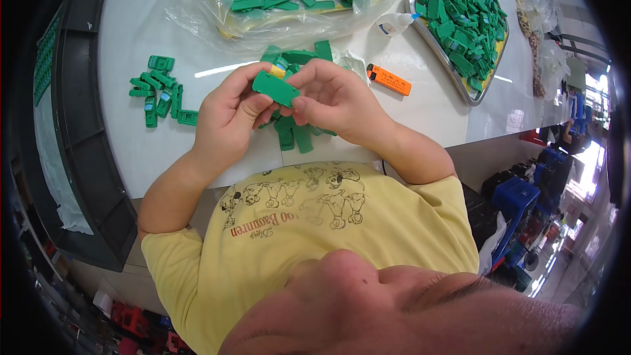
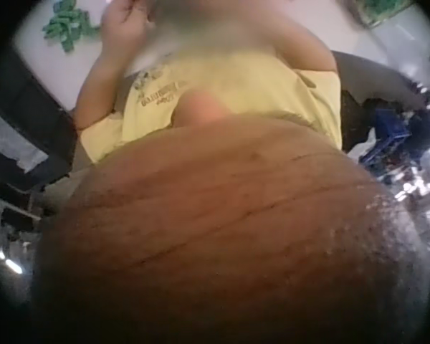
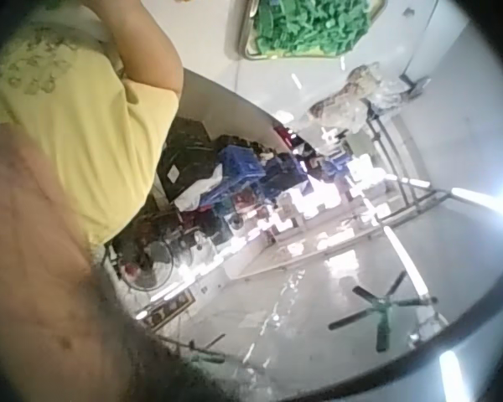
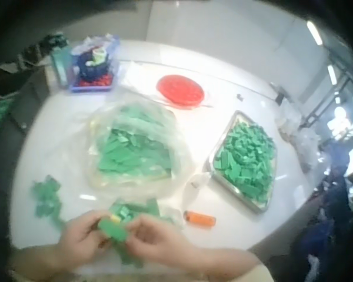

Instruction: The person assembles plastic components by dispensing liquid glue onto them from a bottle and pressing matching plastic pieces together by hand.

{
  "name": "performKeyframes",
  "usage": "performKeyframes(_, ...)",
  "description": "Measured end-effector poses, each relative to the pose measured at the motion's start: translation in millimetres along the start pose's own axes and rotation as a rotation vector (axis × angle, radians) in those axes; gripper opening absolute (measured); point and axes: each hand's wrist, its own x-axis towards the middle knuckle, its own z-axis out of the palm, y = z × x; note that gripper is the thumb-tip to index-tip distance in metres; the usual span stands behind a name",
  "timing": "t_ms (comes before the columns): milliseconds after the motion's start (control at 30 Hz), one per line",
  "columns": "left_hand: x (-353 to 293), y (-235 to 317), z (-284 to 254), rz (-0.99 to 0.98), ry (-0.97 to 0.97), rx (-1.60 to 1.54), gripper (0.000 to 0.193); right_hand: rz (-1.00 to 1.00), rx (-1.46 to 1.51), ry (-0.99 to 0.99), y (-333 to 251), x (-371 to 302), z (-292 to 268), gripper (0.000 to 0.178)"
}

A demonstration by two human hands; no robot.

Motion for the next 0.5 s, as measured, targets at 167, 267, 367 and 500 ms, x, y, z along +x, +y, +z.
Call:
performKeyframes(167, 0, -4, 0, 0.006, -0.007, 0.008, 0.024, -0.021, 0.025, -0.027, 8, 0, -2, 0.015)
performKeyframes(267, 1, -4, 2, 0.005, -0.013, 0.002, 0.023, -0.009, 0.055, -0.033, 10, -1, -3, 0.015)
performKeyframes(367, 1, -7, 2, -0.001, -0.010, 0.014, 0.023, 0.007, 0.038, -0.004, 13, -1, -3, 0.016)
performKeyframes(500, 2, -8, 4, -0.014, -0.009, 0.006, 0.022, -0.003, 0.030, 0.001, 15, -1, -3, 0.017)
